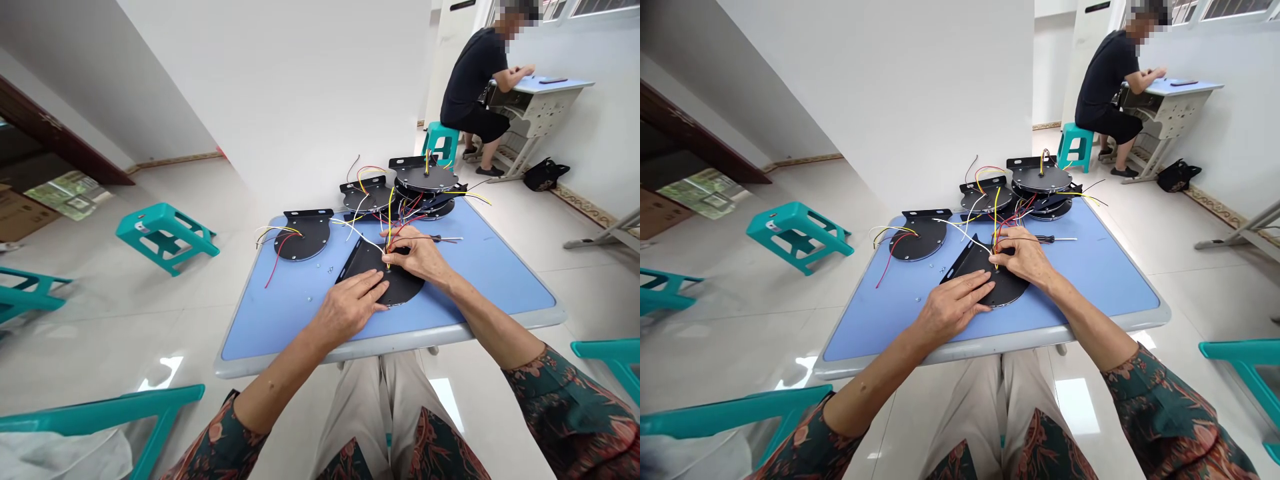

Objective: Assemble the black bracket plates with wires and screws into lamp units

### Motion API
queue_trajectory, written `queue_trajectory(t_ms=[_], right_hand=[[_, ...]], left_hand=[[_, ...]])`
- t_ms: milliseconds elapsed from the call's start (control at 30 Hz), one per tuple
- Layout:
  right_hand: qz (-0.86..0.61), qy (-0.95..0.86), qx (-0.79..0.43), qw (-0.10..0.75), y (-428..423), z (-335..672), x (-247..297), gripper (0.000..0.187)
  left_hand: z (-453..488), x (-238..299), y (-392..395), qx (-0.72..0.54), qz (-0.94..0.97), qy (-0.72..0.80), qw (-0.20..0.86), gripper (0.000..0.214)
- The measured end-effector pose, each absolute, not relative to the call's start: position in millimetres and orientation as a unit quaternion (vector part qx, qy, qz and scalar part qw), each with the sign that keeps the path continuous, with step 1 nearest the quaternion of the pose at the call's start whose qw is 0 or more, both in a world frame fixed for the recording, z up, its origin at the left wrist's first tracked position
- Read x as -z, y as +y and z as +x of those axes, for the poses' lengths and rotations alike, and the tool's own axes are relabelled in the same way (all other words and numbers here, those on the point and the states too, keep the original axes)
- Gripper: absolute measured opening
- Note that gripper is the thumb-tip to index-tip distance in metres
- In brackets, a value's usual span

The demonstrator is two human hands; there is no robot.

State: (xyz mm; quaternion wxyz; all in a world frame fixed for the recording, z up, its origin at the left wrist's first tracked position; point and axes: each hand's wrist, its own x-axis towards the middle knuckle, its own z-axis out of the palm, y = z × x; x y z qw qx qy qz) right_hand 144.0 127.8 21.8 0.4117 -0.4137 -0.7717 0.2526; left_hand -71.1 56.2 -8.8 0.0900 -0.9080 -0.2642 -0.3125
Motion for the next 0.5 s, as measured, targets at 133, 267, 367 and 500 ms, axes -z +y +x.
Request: queue_trajectory(t_ms=[133, 267, 367, 500], right_hand=[[-0.428, -0.770, -0.297, 0.368, 130.2, 146.3, -20.6, 0.010], [-0.418, -0.769, -0.304, 0.376, 132.0, 147.5, -19.3, 0.010], [-0.396, -0.771, -0.315, 0.386, 132.4, 147.9, -18.1, 0.012], [-0.385, -0.778, -0.302, 0.394, 130.3, 148.4, -17.4, 0.010]], left_hand=[[-71.0, 8.2, 56.6, 0.322, -0.908, -0.253, 0.088, 0.035], [-68.8, 7.6, 55.9, 0.330, -0.907, -0.236, 0.110, 0.034], [-66.8, 7.2, 54.9, 0.328, -0.905, -0.235, 0.135, 0.033], [-66.1, 7.4, 54.0, 0.318, -0.906, -0.236, 0.147, 0.031]])
